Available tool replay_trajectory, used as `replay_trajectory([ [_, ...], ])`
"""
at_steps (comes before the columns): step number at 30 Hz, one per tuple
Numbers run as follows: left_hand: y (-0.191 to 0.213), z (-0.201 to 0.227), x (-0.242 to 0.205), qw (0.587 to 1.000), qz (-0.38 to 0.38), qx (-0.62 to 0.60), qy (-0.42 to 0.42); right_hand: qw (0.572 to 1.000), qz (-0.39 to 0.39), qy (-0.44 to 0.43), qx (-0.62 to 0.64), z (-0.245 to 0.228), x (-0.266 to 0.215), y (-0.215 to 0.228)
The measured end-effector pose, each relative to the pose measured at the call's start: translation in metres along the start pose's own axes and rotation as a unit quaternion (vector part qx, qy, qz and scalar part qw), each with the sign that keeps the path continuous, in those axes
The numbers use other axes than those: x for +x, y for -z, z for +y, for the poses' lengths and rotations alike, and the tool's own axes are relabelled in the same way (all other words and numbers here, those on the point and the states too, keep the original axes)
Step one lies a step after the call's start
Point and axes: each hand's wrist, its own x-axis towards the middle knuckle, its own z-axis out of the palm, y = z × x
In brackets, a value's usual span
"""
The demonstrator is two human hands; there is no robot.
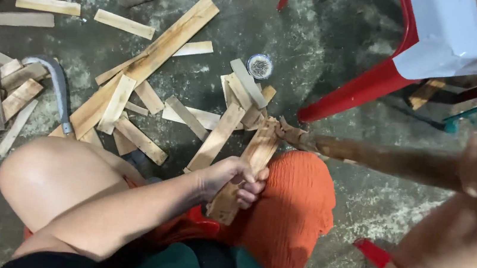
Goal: Assembling a small wooden frame from slats using a hammer and nails on a workshop floor.
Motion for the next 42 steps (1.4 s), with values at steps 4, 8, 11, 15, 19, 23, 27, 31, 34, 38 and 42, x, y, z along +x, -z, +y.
replay_trajectory([
  [4,-0.009,0.001,-0.009,0.996,0.078,0.036,-0.02,0.917,-0.209,-0.284,0.185,0.184,-0.211,-0.019],
  [8,-0.001,0.001,-0.013,0.998,0.049,0.029,-0.004,0.954,-0.131,-0.222,0.153,0.274,-0.447,-0.082],
  [11,0.004,0.0,-0.008,0.999,0.01,0.034,-0.001,0.974,-0.063,-0.181,0.122,0.207,-0.373,-0.066],
  [15,0.014,0.0,-0.001,0.998,-0.052,0.024,0.002,0.989,0.023,-0.129,0.075,0.065,-0.174,-0.06],
  [19,0.0,0.009,-0.002,0.996,-0.031,0.083,-0.025,0.993,0.099,-0.067,0.025,0.091,-0.26,-0.078],
  [23,-0.01,0.024,0.006,0.969,0.158,0.191,-0.006,0.983,0.18,-0.009,-0.034,0.11,-0.216,-0.028],
  [27,0.021,0.024,0.031,0.869,0.243,0.417,-0.108,0.961,0.254,0.049,-0.095,0.048,-0.054,-0.022],
  [31,0.001,0.031,0.027,0.909,0.219,0.348,-0.067,0.938,0.298,0.097,-0.146,-0.029,0.078,-0.098],
  [34,-0.002,0.034,0.023,0.888,0.237,0.379,-0.106,0.938,0.302,0.111,-0.13,-0.041,0.107,-0.114],
  [38,-0.009,0.039,0.014,0.805,0.332,0.479,-0.108,0.909,0.394,0.088,-0.103,-0.053,0.15,-0.153],
  [42,-0.012,0.041,0.005,0.774,0.382,0.494,-0.101,0.932,0.345,0.051,-0.099,-0.051,0.15,-0.145],
])
